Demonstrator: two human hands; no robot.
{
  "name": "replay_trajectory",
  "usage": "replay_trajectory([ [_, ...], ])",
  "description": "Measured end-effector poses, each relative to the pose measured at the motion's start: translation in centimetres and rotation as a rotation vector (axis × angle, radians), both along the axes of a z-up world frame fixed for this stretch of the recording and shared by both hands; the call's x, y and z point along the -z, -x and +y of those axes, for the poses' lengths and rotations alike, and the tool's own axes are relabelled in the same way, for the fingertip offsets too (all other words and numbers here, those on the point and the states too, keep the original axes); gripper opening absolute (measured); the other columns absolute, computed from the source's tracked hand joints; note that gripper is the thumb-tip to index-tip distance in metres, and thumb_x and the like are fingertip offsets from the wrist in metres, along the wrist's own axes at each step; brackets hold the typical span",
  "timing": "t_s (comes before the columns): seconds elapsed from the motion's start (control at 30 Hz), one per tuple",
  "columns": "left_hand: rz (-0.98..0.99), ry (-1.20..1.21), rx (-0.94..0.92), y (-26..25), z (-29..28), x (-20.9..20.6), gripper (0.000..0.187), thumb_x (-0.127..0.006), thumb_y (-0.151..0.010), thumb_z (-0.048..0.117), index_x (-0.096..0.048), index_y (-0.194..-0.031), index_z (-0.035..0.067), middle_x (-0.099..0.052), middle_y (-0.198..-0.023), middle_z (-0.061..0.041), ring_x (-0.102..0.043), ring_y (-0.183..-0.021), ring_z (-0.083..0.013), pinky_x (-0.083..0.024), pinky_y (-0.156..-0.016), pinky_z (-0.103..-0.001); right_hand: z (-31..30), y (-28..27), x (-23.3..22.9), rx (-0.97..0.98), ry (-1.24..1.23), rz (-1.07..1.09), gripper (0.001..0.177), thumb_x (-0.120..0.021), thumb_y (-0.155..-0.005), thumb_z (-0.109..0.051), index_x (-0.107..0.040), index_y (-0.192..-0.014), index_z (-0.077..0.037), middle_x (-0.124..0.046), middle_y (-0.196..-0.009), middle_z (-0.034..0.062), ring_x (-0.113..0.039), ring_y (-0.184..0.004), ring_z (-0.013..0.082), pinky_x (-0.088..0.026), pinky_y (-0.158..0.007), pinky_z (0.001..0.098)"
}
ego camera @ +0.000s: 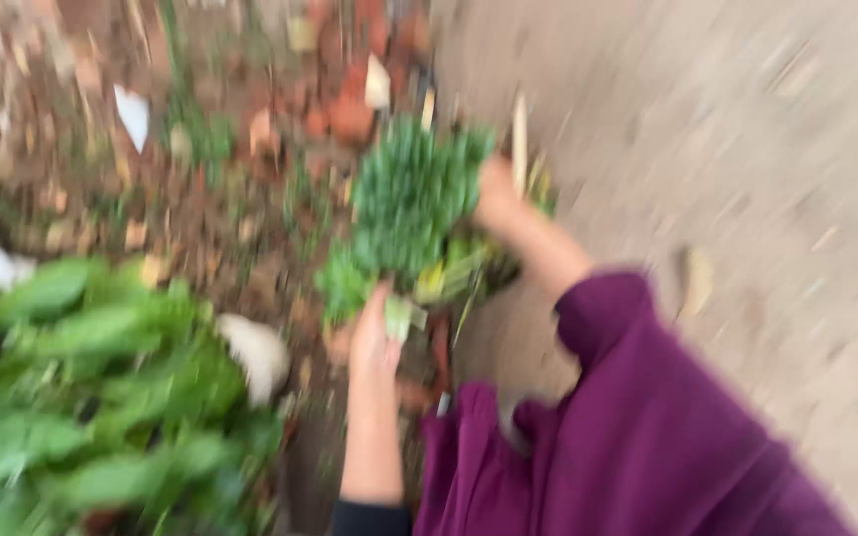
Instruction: Harvest and clean leafy green vegetables from an outdoor garden bed.
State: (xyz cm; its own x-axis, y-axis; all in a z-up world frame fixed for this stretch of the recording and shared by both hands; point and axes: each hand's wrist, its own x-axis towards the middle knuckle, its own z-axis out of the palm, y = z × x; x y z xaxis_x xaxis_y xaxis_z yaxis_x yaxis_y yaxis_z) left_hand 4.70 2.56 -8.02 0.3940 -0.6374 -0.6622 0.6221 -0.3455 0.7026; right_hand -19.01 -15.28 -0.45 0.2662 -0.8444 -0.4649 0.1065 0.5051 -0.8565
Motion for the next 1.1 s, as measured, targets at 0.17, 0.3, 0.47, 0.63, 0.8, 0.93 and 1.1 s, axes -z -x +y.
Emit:
replay_trajectory([
  [0.17, 0.034, 0.017, 0.043, 1.0, -2.7, -1.6, 0.045, -0.067, -0.09, 0.01, -0.057, -0.134, 0.012, -0.069, -0.117, -0.006, -0.071, -0.099, -0.0229, -0.062, -0.082, -0.039, -0.5, -0.6, 1.4, 0.051, 0.037, 0.077, 0.029, -0.072, -0.087, -0.022, -0.074, -0.113, -0.009, -0.075, -0.099, 0.0094, -0.072, -0.08, 0.0225, -0.06, -0.063, 0.0404],
  [0.3, -0.102, -0.114, -0.026, 1.9, -1.4, -4.2, 0.055, -0.066, -0.088, -0.002, -0.05, -0.14, 0.004, -0.064, -0.123, -0.017, -0.071, -0.102, -0.0339, -0.066, -0.088, -0.049, 1.8, -0.4, 0.5, -0.01, -0.097, -0.135, 0.031, -0.069, -0.089, -0.013, -0.07, -0.12, -0.011, -0.074, -0.096, 0.009, -0.073, -0.076, 0.0238, -0.063, -0.058, 0.039],
  [0.47, 0.046, 0.072, 0.01, 0.8, -1.3, 0.7, 0.053, -0.069, -0.087, 0.003, -0.059, -0.139, 0.006, -0.071, -0.121, -0.011, -0.071, -0.1, -0.0266, -0.062, -0.078, -0.04, -1.2, 0.9, 9.2, -0.275, 0.489, 0.281, 0.055, -0.079, -0.074, -0.008, -0.067, -0.128, -0.011, -0.07, -0.11, 0.0094, -0.071, -0.089, 0.0244, -0.065, -0.067, 0.0397],
  [0.63, -0.092, 0.087, -0.032, 2.9, -1.1, -4.3, 0.05, -0.071, -0.086, -0.003, -0.061, -0.134, 0.006, -0.071, -0.116, -0.009, -0.071, -0.097, -0.0263, -0.062, -0.075, -0.041, 2.9, 0.6, -3.2, -0.1, 0.016, 0.031, 0.036, -0.067, -0.093, -0.008, -0.064, -0.129, -0.012, -0.07, -0.112, 0.0084, -0.072, -0.089, 0.0237, -0.065, -0.06, 0.0375],
  [0.8, -0.127, 0.132, 0.006, 3.3, -1.7, -4.9, 0.046, -0.067, -0.086, -0.004, -0.059, -0.13, 0.006, -0.069, -0.115, -0.01, -0.071, -0.094, -0.0254, -0.063, -0.069, -0.043, 2.9, 1.4, -2.0, -0.109, 0.159, 0.013, 0.054, -0.067, -0.08, 0.01, -0.061, -0.13, -0.011, -0.069, -0.114, 0.0023, -0.073, -0.095, 0.018, -0.066, -0.065, 0.0334],
  [0.93, -0.131, 0.086, 0.022, 3.7, -2.1, -6.0, 0.043, -0.068, -0.087, -0.002, -0.059, -0.129, 0.003, -0.07, -0.116, -0.013, -0.073, -0.094, -0.0267, -0.064, -0.07, -0.042, 2.5, 1.8, -1.3, -0.127, 0.252, -0.013, 0.056, -0.074, -0.077, 0.013, -0.061, -0.129, -0.007, -0.07, -0.112, 0.0043, -0.072, -0.096, 0.019, -0.065, -0.069, 0.0319],
  [1.1, -0.137, 0.04, -0.002, 4.1, -2.1, -6.4, 0.044, -0.071, -0.085, -0.001, -0.057, -0.127, 0.003, -0.068, -0.114, -0.011, -0.072, -0.094, -0.0237, -0.066, -0.072, -0.042, 2.5, 1.6, -1.4, -0.095, 0.199, 0.005, 0.051, -0.077, -0.076, 0.013, -0.064, -0.122, -0.005, -0.074, -0.106, 0.0057, -0.074, -0.088, 0.0181, -0.066, -0.069, 0.0291],
])
